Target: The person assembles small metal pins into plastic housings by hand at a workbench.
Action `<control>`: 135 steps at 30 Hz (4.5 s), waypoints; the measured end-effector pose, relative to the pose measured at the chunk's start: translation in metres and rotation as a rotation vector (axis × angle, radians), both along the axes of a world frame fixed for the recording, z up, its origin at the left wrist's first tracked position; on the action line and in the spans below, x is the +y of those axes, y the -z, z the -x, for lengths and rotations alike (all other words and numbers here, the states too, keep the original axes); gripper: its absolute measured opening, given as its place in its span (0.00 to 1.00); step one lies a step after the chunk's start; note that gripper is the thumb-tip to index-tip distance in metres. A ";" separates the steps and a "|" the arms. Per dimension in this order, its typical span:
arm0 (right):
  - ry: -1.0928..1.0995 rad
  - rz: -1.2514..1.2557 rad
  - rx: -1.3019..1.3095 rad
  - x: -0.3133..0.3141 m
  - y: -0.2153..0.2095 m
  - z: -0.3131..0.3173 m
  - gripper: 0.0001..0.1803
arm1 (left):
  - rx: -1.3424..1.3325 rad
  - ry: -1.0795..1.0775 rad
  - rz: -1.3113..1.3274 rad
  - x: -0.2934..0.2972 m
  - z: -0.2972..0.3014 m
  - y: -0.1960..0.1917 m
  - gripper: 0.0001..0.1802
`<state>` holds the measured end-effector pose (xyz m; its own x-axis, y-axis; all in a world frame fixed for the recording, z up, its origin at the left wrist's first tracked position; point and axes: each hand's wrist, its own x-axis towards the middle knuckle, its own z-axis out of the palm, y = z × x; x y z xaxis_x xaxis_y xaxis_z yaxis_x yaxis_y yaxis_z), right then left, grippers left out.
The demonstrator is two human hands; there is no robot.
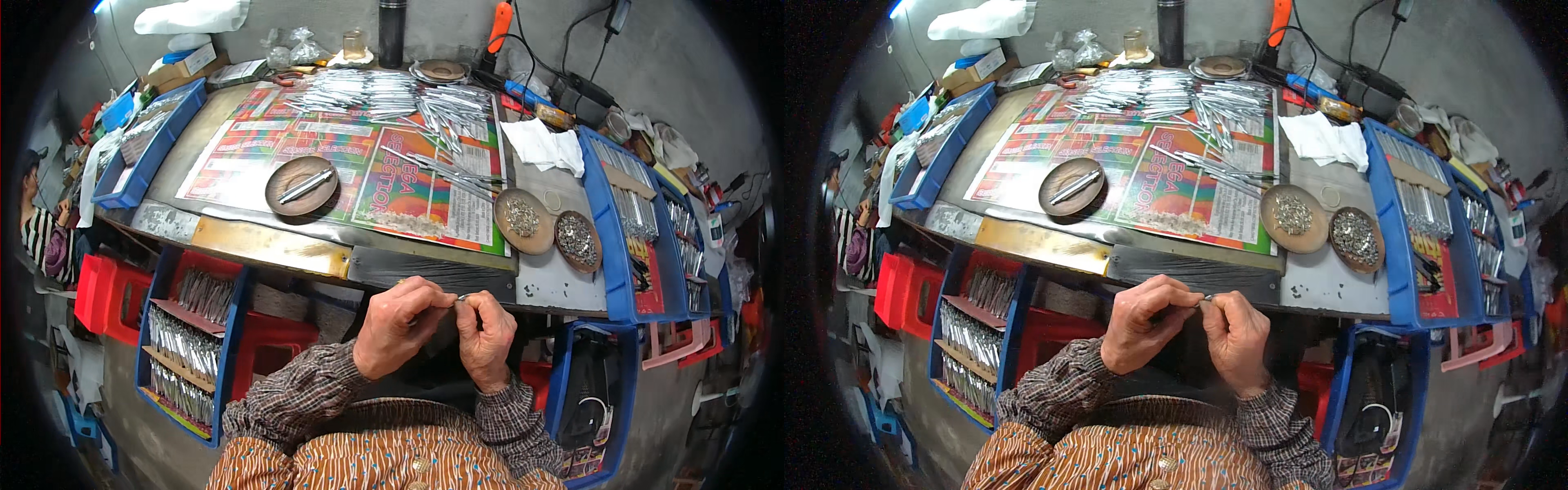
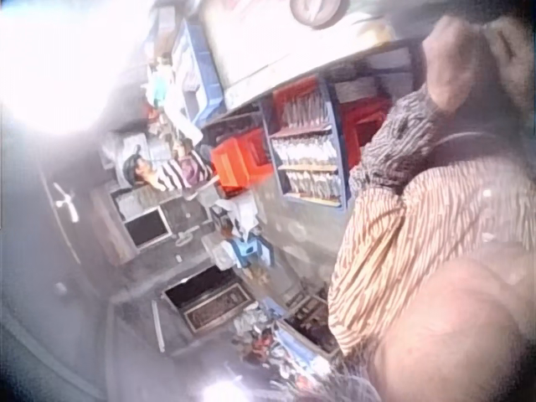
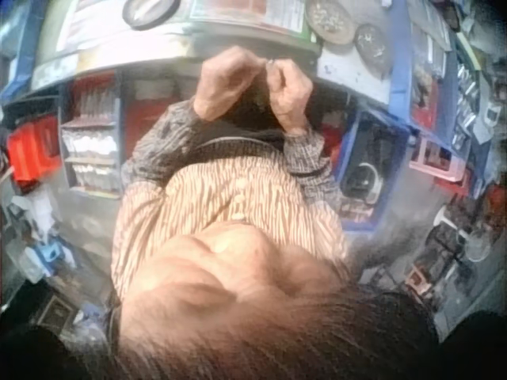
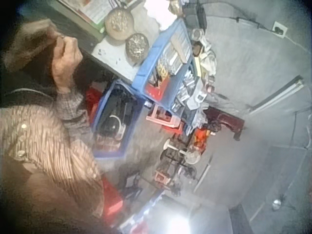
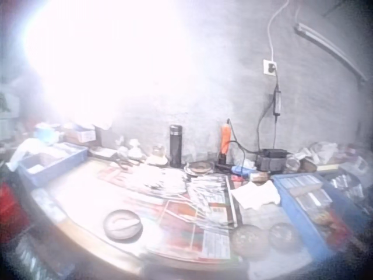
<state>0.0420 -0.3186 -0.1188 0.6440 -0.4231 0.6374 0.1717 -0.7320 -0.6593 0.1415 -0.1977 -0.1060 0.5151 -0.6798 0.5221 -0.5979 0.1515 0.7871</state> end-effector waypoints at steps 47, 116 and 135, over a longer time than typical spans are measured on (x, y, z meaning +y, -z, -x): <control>0.364 0.451 0.339 -0.105 -0.006 -0.003 0.19 | -0.713 -0.381 -0.233 0.011 -0.133 -0.005 0.06; -0.006 -0.345 -0.067 -0.033 -0.017 0.017 0.06 | 0.313 0.122 -0.238 -0.027 -0.005 -0.016 0.09; 0.037 -0.209 -0.045 -0.018 -0.020 0.020 0.06 | 0.253 0.020 -0.164 -0.011 0.023 -0.009 0.10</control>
<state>0.0215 -0.3364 -0.0992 0.5986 -0.5718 0.5611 0.1800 -0.5865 -0.7897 0.1190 -0.2083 -0.0972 0.6001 -0.7560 0.2614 -0.3783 0.0197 0.9255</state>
